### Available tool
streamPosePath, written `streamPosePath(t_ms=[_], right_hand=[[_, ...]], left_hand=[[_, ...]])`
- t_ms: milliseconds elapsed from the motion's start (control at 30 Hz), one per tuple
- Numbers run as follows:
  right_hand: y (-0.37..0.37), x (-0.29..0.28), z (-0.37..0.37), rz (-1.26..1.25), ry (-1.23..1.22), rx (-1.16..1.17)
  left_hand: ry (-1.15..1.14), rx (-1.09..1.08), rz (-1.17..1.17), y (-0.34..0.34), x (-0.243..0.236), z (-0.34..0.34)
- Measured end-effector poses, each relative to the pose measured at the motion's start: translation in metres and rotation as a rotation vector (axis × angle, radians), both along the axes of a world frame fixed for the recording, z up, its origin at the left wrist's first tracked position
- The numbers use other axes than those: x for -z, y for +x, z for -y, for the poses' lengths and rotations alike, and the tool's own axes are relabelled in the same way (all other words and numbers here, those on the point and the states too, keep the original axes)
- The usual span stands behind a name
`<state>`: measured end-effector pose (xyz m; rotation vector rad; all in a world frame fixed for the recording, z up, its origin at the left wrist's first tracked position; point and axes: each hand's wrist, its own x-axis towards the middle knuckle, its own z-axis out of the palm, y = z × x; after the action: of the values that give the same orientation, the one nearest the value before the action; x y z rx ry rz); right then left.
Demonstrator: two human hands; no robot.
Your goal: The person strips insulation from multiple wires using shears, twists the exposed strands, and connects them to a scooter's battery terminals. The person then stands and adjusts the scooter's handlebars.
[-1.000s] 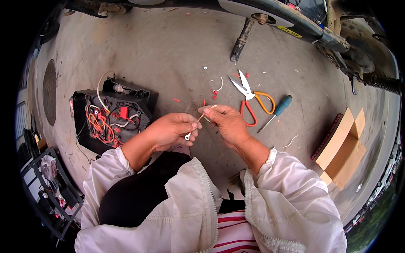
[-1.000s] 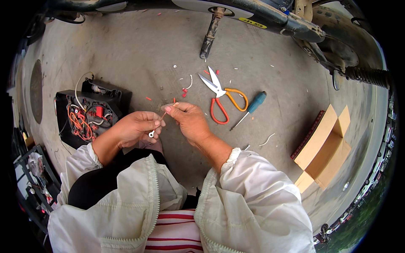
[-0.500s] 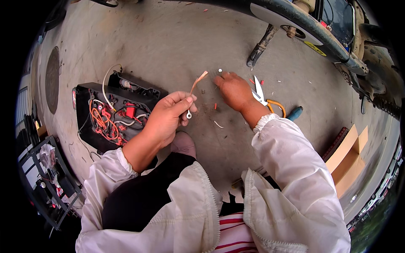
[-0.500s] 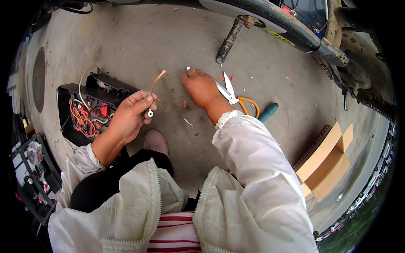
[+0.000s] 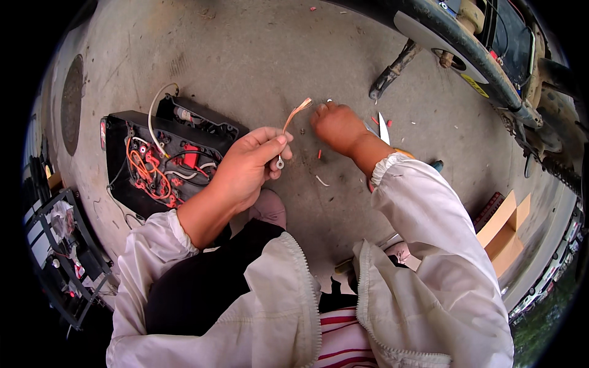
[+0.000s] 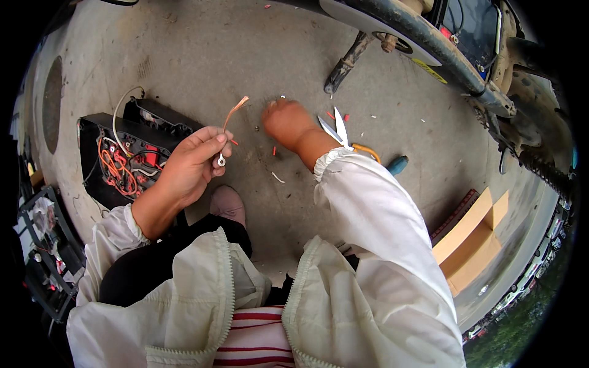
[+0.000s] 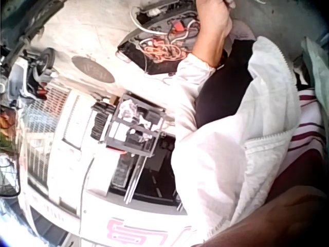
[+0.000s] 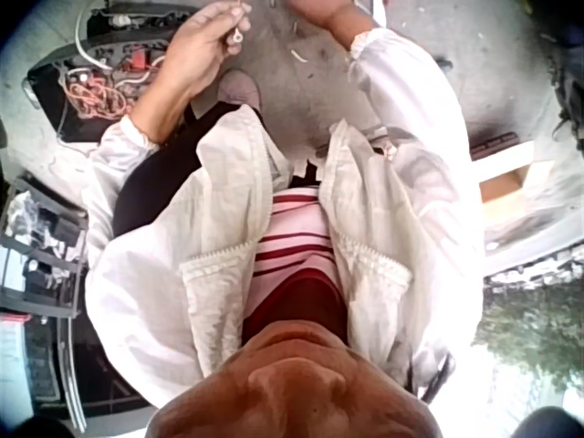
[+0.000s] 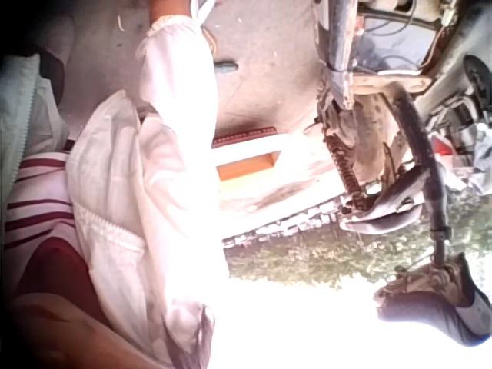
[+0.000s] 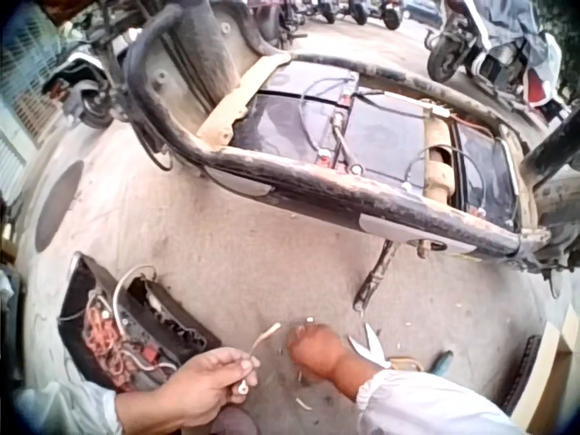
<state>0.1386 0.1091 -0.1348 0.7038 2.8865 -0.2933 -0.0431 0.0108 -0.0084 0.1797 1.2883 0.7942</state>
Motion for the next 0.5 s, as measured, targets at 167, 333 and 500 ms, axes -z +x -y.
streamPosePath(t_ms=[167,333,500], right_hand=[[0.055,-0.011,-0.001,-0.395,-0.716,1.044],[0.100,-0.009,0.059,-0.307,-0.729,1.358],[0.077,-0.007,0.079,-0.197,-0.474,1.335]], left_hand=[[0.018,-0.004,0.015,-0.002,0.003,0.001],[-0.009,0.032,-0.020,0.001,0.008,-0.001],[-0.006,0.034,-0.036,0.007,0.011,-0.004]])
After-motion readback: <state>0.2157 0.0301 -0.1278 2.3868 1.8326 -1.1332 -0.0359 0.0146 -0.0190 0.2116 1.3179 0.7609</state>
